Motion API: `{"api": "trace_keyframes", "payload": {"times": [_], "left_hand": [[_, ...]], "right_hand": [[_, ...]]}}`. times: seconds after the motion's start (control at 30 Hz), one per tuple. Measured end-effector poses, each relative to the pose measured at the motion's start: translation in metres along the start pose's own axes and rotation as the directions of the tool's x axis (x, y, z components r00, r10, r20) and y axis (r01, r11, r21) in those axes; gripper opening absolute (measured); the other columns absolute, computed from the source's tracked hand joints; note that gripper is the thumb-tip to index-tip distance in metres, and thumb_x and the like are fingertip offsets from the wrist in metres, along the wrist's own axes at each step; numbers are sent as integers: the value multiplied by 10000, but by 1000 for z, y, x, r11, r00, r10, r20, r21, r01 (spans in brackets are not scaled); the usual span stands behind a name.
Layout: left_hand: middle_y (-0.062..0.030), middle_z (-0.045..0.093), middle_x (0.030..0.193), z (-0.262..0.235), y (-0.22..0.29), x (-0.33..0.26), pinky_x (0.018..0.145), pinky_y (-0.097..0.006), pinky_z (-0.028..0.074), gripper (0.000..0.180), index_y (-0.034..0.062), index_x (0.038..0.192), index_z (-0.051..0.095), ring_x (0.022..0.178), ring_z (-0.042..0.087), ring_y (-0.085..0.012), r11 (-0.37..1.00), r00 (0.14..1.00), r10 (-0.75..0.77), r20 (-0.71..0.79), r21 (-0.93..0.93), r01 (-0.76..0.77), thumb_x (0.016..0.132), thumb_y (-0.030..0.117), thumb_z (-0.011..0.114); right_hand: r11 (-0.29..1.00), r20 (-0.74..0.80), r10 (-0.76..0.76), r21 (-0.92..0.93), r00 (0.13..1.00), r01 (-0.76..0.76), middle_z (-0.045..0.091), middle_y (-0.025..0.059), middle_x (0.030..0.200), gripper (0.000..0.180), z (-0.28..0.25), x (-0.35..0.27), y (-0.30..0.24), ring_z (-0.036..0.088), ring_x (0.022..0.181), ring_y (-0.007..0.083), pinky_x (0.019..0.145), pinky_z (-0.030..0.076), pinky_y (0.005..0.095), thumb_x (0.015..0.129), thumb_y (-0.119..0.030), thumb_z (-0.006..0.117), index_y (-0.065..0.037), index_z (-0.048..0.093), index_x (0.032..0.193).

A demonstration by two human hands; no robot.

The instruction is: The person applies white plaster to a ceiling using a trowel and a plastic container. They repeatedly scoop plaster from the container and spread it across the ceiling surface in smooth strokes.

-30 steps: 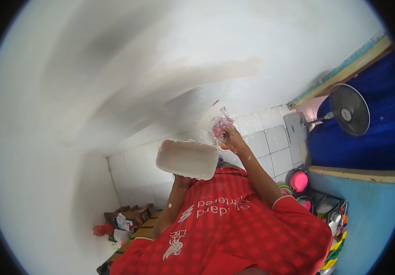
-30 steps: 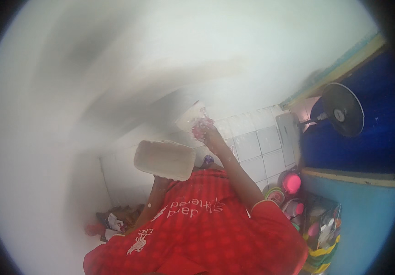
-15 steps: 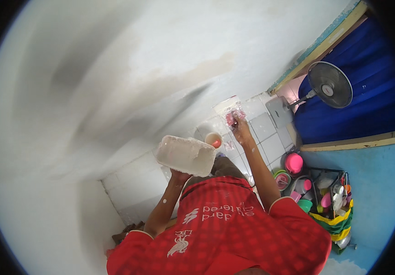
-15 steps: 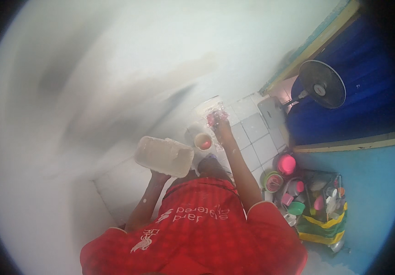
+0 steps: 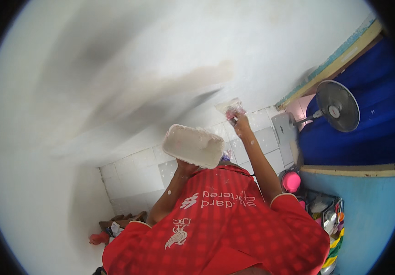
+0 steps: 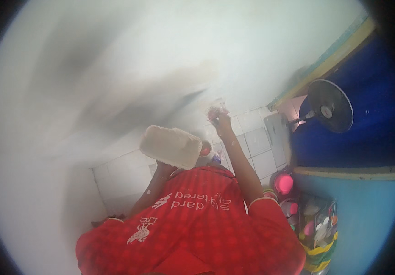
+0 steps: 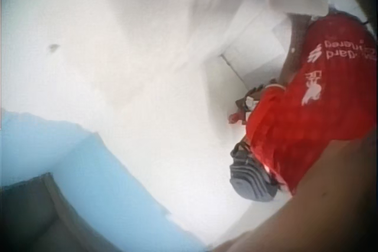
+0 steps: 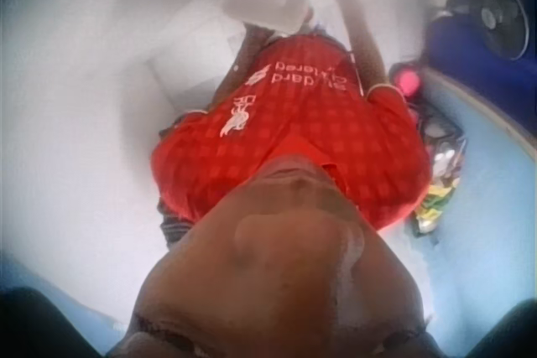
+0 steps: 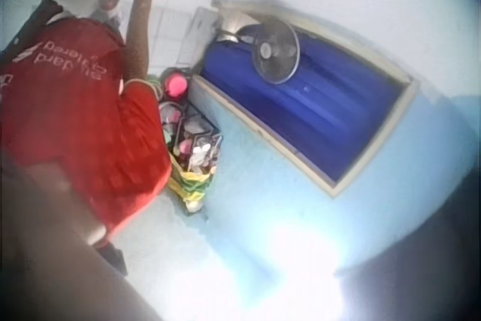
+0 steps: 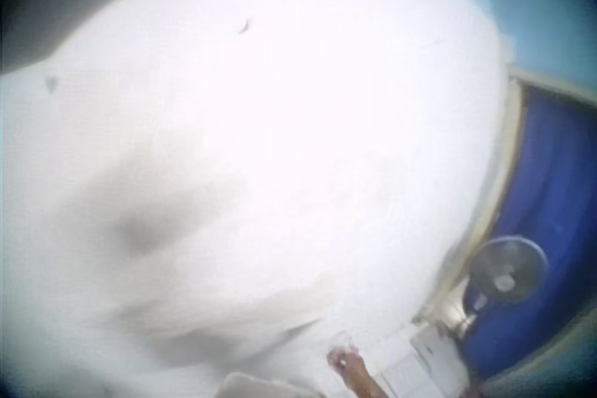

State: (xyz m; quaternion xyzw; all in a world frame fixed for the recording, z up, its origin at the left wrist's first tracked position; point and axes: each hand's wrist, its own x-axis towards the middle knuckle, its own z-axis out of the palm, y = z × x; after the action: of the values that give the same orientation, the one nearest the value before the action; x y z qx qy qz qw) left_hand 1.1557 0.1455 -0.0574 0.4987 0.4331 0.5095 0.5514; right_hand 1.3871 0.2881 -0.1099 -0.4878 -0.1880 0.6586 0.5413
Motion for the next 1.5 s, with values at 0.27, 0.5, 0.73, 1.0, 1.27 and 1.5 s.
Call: {"api": "trace_keyframes", "payload": {"times": [0.27,0.5,0.73,1.0,1.27,1.5], "left_hand": [[-35,491,1271,110,-21,18,1049,-417,303,562,159,1316,422,1205,444,-208,923,992,-72,-103,-384,27,857,441,579],[-36,501,1256,221,-53,63,1036,-410,320,537,154,1305,434,1193,451,-205,779,985,-101,-143,-626,-11,864,426,576],[-37,511,1241,217,-37,52,1023,-402,338,513,148,1294,446,1182,458,-202,394,997,-43,-66,-918,-44,871,410,573],[-38,523,1223,214,-47,62,1008,-394,358,486,142,1281,460,1169,466,-199,95,994,29,108,-990,105,879,392,570],[-27,556,1152,228,-100,65,891,-384,430,363,147,1177,532,1056,521,-189,984,991,-86,-100,-163,69,876,344,577],[-126,572,1151,264,-103,72,918,-464,451,515,70,1181,511,1060,545,-282,942,988,2,-157,331,51,908,489,391]], "right_hand": [[962,95,118,234,988,-137,602,152,906,118,-11,182,30,612,831,228,763,583,346,838,37,494,-1,566,923],[930,279,8,351,960,-110,591,120,963,150,-5,94,-192,604,889,209,814,528,304,886,-59,543,5,516,1019],[967,260,-246,135,934,217,552,43,956,159,-58,-51,-235,573,920,158,833,469,371,919,-119,513,-68,517,1070],[318,738,-60,-624,672,713,654,159,885,288,-113,-99,-189,634,808,262,707,499,351,915,-206,508,-41,556,1147],[-334,707,259,-573,658,748,668,112,830,208,-65,-106,-179,640,739,316,684,478,433,911,-217,508,-115,579,1077],[-246,773,269,-521,574,817,663,135,827,254,-106,-90,-163,636,797,317,730,481,450,878,-224,545,-115,572,1106]]}}
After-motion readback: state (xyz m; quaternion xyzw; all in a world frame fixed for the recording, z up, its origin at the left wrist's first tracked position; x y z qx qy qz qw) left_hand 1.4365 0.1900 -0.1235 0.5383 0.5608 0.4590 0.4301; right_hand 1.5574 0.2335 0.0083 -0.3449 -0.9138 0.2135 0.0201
